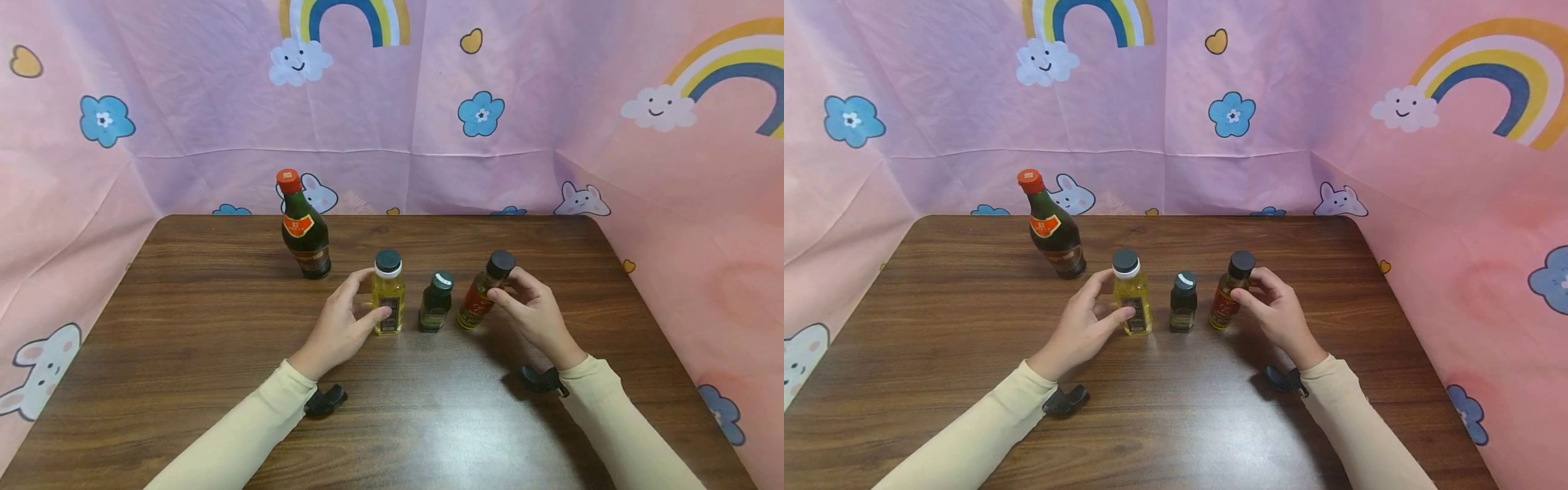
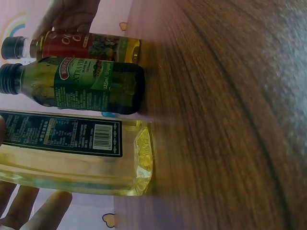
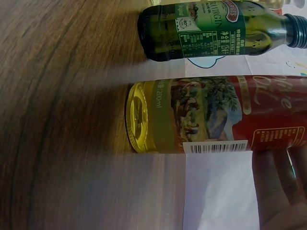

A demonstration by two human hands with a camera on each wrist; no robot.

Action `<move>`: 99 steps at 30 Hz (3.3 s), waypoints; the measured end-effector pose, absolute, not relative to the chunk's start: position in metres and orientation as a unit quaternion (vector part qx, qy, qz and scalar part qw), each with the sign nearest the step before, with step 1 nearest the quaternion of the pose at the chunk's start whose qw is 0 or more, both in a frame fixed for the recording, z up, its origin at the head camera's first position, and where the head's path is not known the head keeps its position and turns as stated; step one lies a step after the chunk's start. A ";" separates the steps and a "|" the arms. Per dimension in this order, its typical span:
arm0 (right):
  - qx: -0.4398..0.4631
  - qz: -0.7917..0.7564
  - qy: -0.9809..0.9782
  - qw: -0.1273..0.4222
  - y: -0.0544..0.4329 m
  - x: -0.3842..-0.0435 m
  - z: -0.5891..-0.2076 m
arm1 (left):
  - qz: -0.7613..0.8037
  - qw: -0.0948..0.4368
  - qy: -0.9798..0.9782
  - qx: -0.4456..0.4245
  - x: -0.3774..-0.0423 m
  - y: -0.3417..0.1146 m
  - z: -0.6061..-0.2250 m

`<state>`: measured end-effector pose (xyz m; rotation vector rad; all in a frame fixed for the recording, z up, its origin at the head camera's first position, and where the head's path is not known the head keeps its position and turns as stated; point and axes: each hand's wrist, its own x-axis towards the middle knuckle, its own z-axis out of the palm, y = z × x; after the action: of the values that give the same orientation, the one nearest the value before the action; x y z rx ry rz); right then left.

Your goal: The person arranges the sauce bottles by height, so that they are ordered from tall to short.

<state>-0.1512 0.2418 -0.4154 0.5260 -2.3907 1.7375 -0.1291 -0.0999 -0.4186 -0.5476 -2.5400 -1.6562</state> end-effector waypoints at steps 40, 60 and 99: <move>0.195 0.585 -0.784 0.074 0.240 -0.153 -0.415 | -0.504 0.122 -0.840 -0.159 -0.178 -0.118 -0.396; 0.191 0.582 -0.787 0.070 0.241 -0.153 -0.416 | -0.522 0.083 -0.838 -0.134 -0.201 -0.121 -0.409; 0.183 0.583 -0.789 0.072 0.238 -0.151 -0.413 | -0.491 0.043 -0.859 -0.137 -0.209 -0.129 -0.419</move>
<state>-0.1513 0.2378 -0.4133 0.5505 -2.3692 1.7503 -0.2092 -0.1286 -0.4189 -0.4176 -2.6292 -1.5015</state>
